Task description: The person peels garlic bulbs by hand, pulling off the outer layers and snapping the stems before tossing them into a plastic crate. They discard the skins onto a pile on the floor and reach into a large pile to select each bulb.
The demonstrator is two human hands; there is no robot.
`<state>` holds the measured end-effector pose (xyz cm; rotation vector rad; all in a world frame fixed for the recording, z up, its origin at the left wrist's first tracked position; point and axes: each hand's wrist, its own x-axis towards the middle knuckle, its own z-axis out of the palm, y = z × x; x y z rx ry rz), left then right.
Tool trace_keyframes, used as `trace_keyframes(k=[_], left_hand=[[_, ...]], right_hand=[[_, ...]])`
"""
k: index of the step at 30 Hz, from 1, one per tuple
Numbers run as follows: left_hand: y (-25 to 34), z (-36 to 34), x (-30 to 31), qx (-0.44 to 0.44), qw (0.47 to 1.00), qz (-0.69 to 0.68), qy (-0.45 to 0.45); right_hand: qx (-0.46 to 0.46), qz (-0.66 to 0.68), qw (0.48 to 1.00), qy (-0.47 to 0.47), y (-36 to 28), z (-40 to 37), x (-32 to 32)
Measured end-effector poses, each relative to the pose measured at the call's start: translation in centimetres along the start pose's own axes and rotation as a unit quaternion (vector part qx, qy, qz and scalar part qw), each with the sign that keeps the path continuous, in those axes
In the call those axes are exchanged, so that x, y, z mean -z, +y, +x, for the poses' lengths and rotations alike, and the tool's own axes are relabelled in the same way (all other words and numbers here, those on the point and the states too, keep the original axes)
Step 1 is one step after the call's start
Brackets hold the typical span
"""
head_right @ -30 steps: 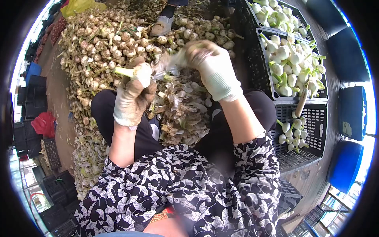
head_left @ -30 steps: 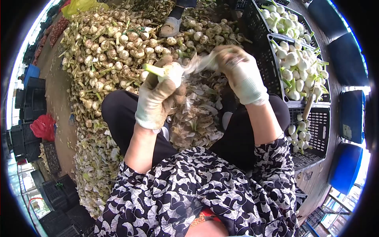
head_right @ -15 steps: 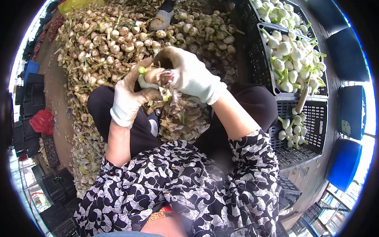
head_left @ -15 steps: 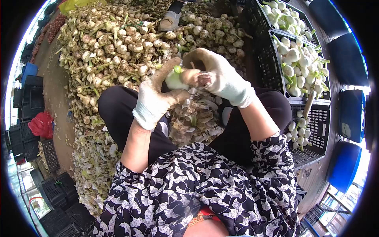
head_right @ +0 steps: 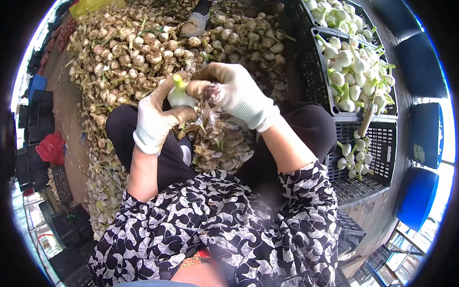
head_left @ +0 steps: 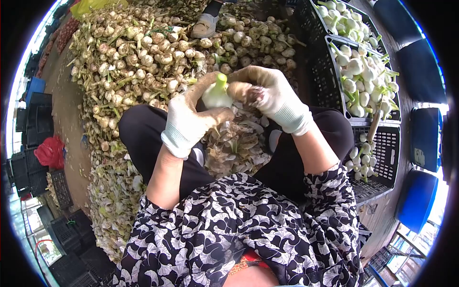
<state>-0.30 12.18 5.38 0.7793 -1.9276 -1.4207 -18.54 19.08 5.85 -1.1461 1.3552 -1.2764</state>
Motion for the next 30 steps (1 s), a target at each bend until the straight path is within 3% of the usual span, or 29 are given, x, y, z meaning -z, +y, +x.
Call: trace_keyframes(k=[2, 4, 6, 8, 10, 12, 14, 15, 17, 18, 20, 21, 22, 24, 25, 26, 28, 30], left_hand=[[-0.1, 0.2, 0.1, 0.015, 1.000, -0.017, -0.010], [-0.1, 0.4, 0.0, -0.019, 0.998, 0.039, -0.035], [0.1, 0.2, 0.3, -0.002, 0.999, 0.006, -0.051], [0.2, 0.1, 0.3, 0.012, 0.997, -0.028, -0.064], [0.1, -0.1, 0.3, 0.013, 0.997, -0.039, -0.060], [0.3, -0.1, 0.1, 0.015, 0.998, -0.018, -0.058], [0.2, -0.3, -0.3, 0.028, 0.999, -0.020, 0.002], [0.0, -0.2, -0.3, 0.028, 0.999, -0.021, 0.005], [-0.4, 0.0, -0.3, 0.015, 0.993, 0.120, 0.013], [-0.5, 0.0, -0.4, 0.016, 0.993, 0.120, 0.014], [-0.7, 0.1, -0.6, 0.005, 0.986, 0.165, 0.024], [-0.8, 0.1, -0.5, 0.004, 0.991, 0.134, 0.005], [-0.6, 0.0, -0.3, 0.004, 0.991, 0.134, 0.003], [-0.1, -0.3, 0.0, 0.040, 0.997, -0.039, -0.047], [-0.2, -0.4, 0.1, 0.086, 0.986, -0.130, -0.050], [-0.3, -0.3, 0.1, 0.084, 0.986, -0.131, -0.052], [-0.5, -0.2, 0.1, 0.033, 0.998, -0.047, -0.014], [-0.6, -0.2, 0.4, 0.063, 0.997, -0.026, -0.026]], right_hand=[[-0.032, 0.047, 0.998, -0.014, -0.3, 0.2, 0.2], [0.089, -0.080, 0.993, -0.016, 0.4, 0.7, 0.2], [0.098, -0.113, 0.989, 0.001, 0.3, 0.4, 0.3], [-0.063, 0.015, 0.996, -0.058, -0.7, 0.0, 0.9], [-0.078, 0.029, 0.995, -0.059, -0.8, -0.3, 0.9], [-0.051, -0.016, 0.999, -0.009, -0.9, -0.6, 0.5], [-0.010, -0.035, 0.999, 0.007, 0.2, -0.6, -0.1], [0.064, -0.103, 0.992, 0.036, 0.3, -0.7, -0.5], [0.189, -0.241, 0.949, 0.079, 0.1, -0.9, -1.1], [0.189, -0.241, 0.949, 0.079, 0.3, -0.8, -1.3], [0.228, -0.385, 0.887, 0.112, 1.0, -0.7, -1.6], [0.221, -0.395, 0.885, 0.111, 1.0, -0.6, -1.5], [0.220, -0.396, 0.885, 0.112, 1.1, -0.4, -1.3], [0.185, -0.277, 0.938, 0.098, 1.9, 0.3, -0.5], [0.114, -0.200, 0.968, 0.100, 1.8, 0.3, -0.4], [0.114, -0.201, 0.968, 0.102, 1.3, 0.1, -0.2], [-0.031, 0.006, 0.999, 0.041, -0.1, -0.4, 0.0], [0.135, -0.014, 0.991, -0.008, 0.6, -0.7, 0.0]])
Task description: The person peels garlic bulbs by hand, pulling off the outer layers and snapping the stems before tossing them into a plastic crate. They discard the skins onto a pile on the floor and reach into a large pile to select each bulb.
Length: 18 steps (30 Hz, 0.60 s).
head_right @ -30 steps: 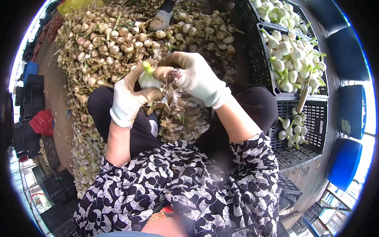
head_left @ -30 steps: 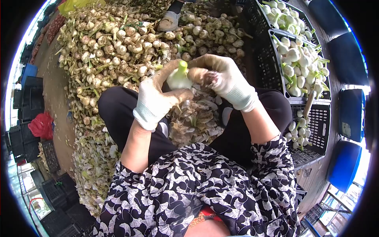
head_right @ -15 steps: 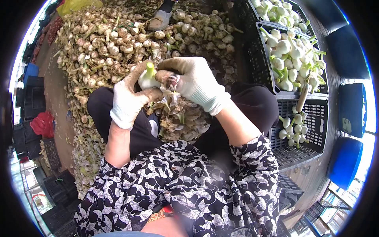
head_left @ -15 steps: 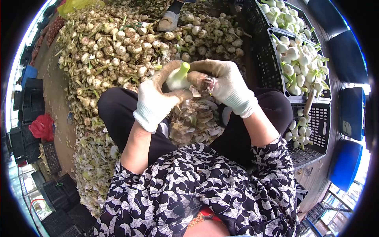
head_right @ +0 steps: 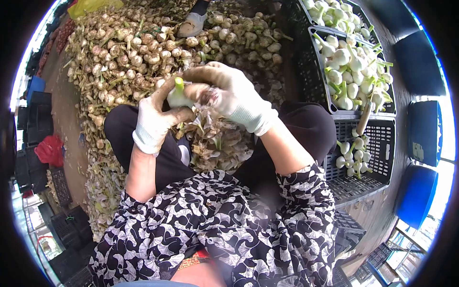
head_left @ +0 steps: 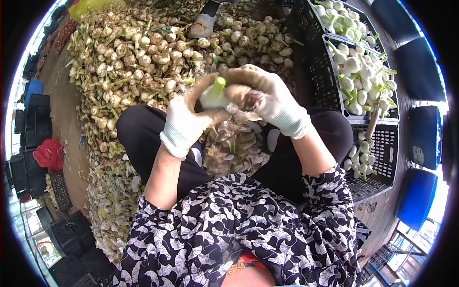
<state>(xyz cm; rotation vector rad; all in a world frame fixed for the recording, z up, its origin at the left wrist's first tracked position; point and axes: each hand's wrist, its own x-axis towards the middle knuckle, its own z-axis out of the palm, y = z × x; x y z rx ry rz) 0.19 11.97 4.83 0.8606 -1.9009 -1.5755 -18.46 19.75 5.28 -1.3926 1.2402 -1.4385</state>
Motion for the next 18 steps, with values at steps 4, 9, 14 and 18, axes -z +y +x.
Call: trace_keyframes(k=[4, 9, 14, 18], left_hand=[[-0.1, -0.1, 0.4, -0.002, 0.999, -0.019, -0.043], [0.7, -0.4, 0.7, -0.010, 0.997, 0.005, -0.075], [1.1, -0.6, 0.3, 0.010, 0.978, -0.173, -0.112], [0.3, 0.0, -1.2, -0.001, 0.971, -0.235, -0.040]], right_hand=[[0.054, -0.120, 0.991, 0.004, 0.3, 0.5, -0.4], [0.115, -0.174, 0.978, 0.002, -0.3, 0.3, -0.7], [-0.178, 0.252, 0.949, 0.068, -0.3, -0.2, -1.1], [-0.182, 0.248, 0.944, 0.116, -0.6, 0.1, -1.1]])
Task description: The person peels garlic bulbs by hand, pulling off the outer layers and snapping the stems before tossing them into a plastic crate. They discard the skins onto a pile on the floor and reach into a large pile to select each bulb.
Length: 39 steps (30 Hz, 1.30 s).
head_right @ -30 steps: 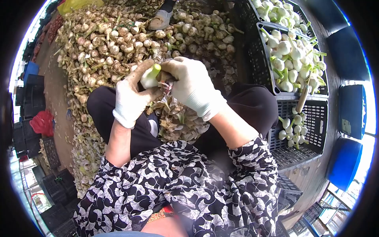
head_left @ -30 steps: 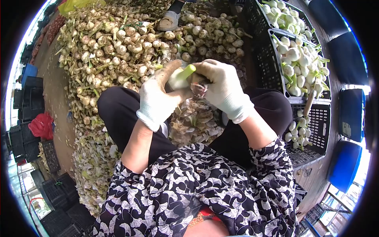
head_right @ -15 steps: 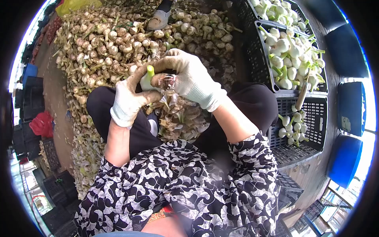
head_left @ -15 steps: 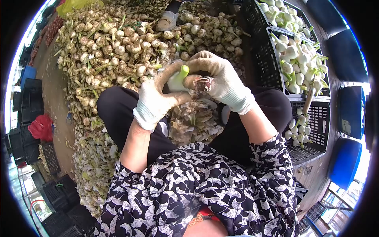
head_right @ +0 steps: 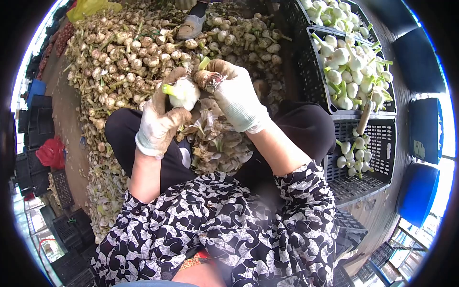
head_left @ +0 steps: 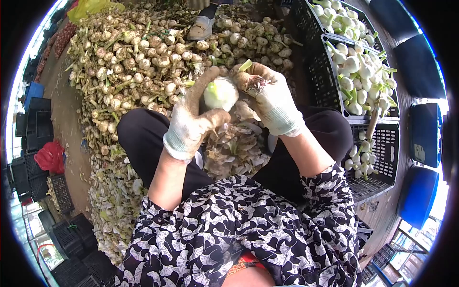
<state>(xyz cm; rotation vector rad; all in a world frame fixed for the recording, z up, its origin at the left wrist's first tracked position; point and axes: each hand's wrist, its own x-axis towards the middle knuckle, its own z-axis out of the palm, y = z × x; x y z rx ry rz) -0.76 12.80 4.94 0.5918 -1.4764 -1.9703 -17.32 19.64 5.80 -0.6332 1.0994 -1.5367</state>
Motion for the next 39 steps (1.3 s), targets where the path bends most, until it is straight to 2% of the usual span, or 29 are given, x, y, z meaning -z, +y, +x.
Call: trace_keyframes(k=[1, 2, 4, 5, 6, 8, 10, 11, 12, 13, 14, 16, 17, 18, 19, 20, 21, 22, 24, 25, 26, 28, 30, 31, 32, 34, 36, 38, 39], left_hand=[[-0.4, 0.0, 0.0, -0.006, 0.999, -0.021, 0.042], [-0.4, 0.0, 0.0, -0.005, 0.999, -0.021, 0.043], [-0.3, -0.2, -0.1, -0.001, 0.997, -0.039, 0.071], [-0.3, -0.2, 0.0, -0.002, 0.998, -0.026, 0.061], [-0.4, -0.3, 0.1, 0.000, 0.998, -0.025, 0.062], [-0.5, -0.4, 0.1, -0.039, 0.999, -0.011, 0.033], [-0.4, -0.5, 0.4, -0.049, 0.999, -0.002, 0.023], [0.0, -0.5, 0.2, -0.036, 0.997, -0.063, 0.022], [0.1, -0.5, 0.1, -0.023, 0.992, -0.124, 0.022], [0.1, -0.6, 0.4, -0.024, 0.992, -0.125, 0.025], [0.0, -0.6, 0.8, -0.011, 0.994, -0.104, 0.031], [-0.3, -0.7, 1.0, 0.005, 0.996, -0.086, 0.037], [-0.5, -0.6, 1.0, -0.031, 0.998, 0.037, 0.041], [-0.7, -0.4, 0.9, -0.069, 0.984, 0.160, 0.045], [-0.9, -0.1, 1.4, -0.138, 0.948, 0.284, 0.034], [-1.0, -0.2, 1.8, -0.139, 0.948, 0.284, 0.035], [-1.1, -0.4, 2.3, -0.135, 0.966, 0.223, 0.000], [-1.2, -0.6, 2.6, -0.128, 0.978, 0.161, -0.035], [-1.1, -0.7, 2.4, -0.138, 0.974, 0.169, -0.066], [-0.7, -0.8, 1.8, -0.103, 0.989, 0.096, -0.051], [-0.5, -0.7, 1.5, -0.069, 0.997, 0.020, -0.035], [-0.7, -0.4, 1.7, -0.090, 0.995, -0.014, -0.046], [0.0, -0.7, 1.7, -0.002, 0.992, -0.127, -0.025], [-0.5, -0.5, 1.6, -0.032, 0.998, -0.049, 0.000], [-0.8, -0.3, 1.6, -0.034, 0.998, -0.050, 0.003], [-1.4, 0.1, 1.5, -0.102, 0.975, 0.186, 0.058], [-2.1, 0.2, 1.4, -0.080, 0.979, 0.163, 0.091], [-2.5, 0.6, 1.3, -0.141, 0.957, 0.230, 0.106], [-2.5, 0.6, 1.3, -0.146, 0.940, 0.280, 0.127]], right_hand=[[-0.015, 0.030, 0.999, 0.014, -0.1, -0.1, 0.0], [-0.016, 0.030, 0.999, 0.014, 0.4, 0.1, 0.1], [0.137, -0.150, 0.979, 0.022, 1.5, 0.7, 0.2], [0.074, -0.141, 0.987, 0.026, 1.0, 0.6, 0.5], [0.102, -0.029, 0.993, 0.055, 0.6, 0.6, 0.2], [0.148, 0.015, 0.981, 0.127, 0.1, 2.0, 2.4], [0.140, -0.044, 0.983, 0.113, -0.5, 1.7, 3.3], [0.095, -0.252, 0.962, 0.047, -0.6, 1.1, 3.1], [0.046, -0.448, 0.893, -0.023, -0.6, 0.7, 2.9], [0.045, -0.513, 0.856, -0.039, 0.1, 0.7, 2.9], [0.193, -0.456, 0.868, -0.033, 1.1, 0.8, 2.5], [0.185, -0.281, 0.941, -0.041, 0.9, 1.1, 1.8], [0.189, -0.274, 0.942, -0.038, 1.0, 1.2, 1.6], [0.227, -0.341, 0.912, -0.028, 0.6, 1.0, 0.9], [0.178, -0.318, 0.931, -0.025, 0.8, 0.7, 0.6], [0.129, -0.294, 0.947, -0.023, 0.9, 0.6, 0.4], [0.157, -0.325, 0.932, -0.019, 0.5, 0.8, 0.5], [0.048, -0.266, 0.962, 0.032, -0.5, 0.7, 0.2], [0.023, -0.337, 0.937, 0.086, 0.1, 2.0, 2.0], [0.148, -0.450, 0.877, 0.078, 0.5, 2.6, 2.2], [0.149, -0.451, 0.876, 0.081, 0.6, 2.4, 2.7], [0.109, -0.538, 0.835, 0.031, 0.4, 1.8, 3.0], [0.121, -0.451, 0.884, 0.016, 0.6, 1.4, 3.4], [0.080, -0.322, 0.943, -0.002, 0.0, 0.8, 2.5], [0.040, -0.186, 0.982, -0.019, -0.6, 0.3, 1.6], [0.020, -0.113, 0.991, -0.068, -0.2, 0.2, 1.2], [-0.031, -0.192, 0.979, -0.064, -0.1, 0.2, 0.3], [0.011, -0.181, 0.982, -0.056, 1.2, 0.3, -0.4], [-0.007, -0.156, 0.986, -0.058, 1.3, 0.1, -0.2]])
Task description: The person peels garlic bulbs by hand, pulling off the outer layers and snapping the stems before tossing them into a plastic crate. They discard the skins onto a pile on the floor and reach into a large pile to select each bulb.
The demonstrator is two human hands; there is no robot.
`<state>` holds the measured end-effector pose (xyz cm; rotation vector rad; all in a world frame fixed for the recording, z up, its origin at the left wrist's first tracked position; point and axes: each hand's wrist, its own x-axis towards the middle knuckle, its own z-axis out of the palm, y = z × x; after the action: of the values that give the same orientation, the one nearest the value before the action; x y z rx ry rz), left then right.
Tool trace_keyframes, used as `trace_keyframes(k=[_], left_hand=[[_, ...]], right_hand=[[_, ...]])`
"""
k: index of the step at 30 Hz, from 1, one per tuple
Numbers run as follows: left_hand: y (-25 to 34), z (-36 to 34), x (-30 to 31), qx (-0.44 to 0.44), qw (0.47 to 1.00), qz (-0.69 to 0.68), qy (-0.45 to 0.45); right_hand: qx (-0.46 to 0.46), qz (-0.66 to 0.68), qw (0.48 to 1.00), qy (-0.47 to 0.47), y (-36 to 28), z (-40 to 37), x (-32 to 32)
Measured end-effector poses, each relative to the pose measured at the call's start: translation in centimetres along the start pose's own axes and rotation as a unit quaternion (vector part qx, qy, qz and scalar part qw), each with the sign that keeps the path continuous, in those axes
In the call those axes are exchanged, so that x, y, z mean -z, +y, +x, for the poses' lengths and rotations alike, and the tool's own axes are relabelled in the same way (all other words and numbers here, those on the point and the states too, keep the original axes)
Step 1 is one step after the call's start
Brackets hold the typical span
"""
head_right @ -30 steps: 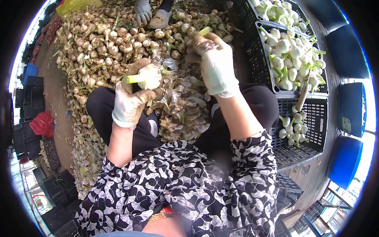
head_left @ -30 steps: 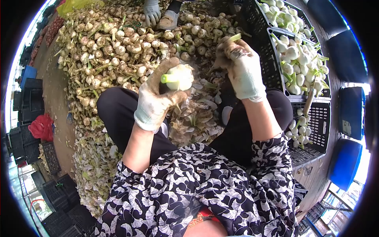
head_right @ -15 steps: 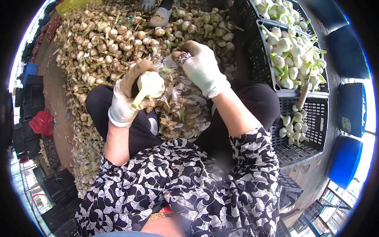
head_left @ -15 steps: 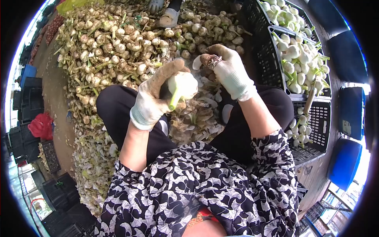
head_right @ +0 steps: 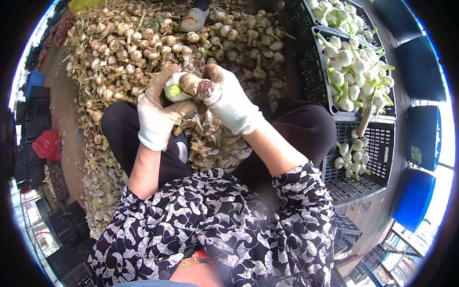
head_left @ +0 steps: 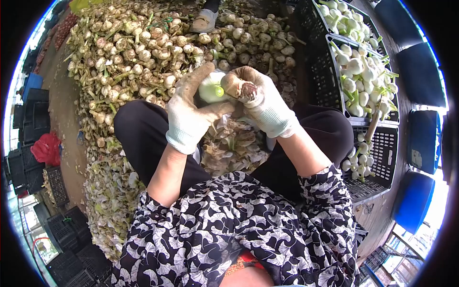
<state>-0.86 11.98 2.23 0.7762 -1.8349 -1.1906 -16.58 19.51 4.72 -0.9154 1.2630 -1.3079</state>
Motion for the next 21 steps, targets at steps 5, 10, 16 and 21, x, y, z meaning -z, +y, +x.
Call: trace_keyframes(k=[5, 10, 16, 21], left_hand=[[-0.3, -0.3, 0.1, -0.029, 0.998, 0.029, 0.039], [-0.5, -0.1, -0.4, -0.051, 0.996, 0.046, 0.050], [1.4, -0.3, 0.7, 0.117, 0.952, -0.278, -0.053], [1.8, -0.6, 0.6, 0.125, 0.899, -0.405, -0.108]], right_hand=[[-0.033, 0.099, 0.993, 0.052, -1.3, -0.2, 0.6], [0.167, -0.217, 0.955, 0.112, -0.1, -0.3, -0.3], [0.116, -0.139, 0.974, 0.138, 1.6, 1.1, 1.2], [0.011, -0.040, 0.982, 0.185, -0.3, 0.7, 1.6]])
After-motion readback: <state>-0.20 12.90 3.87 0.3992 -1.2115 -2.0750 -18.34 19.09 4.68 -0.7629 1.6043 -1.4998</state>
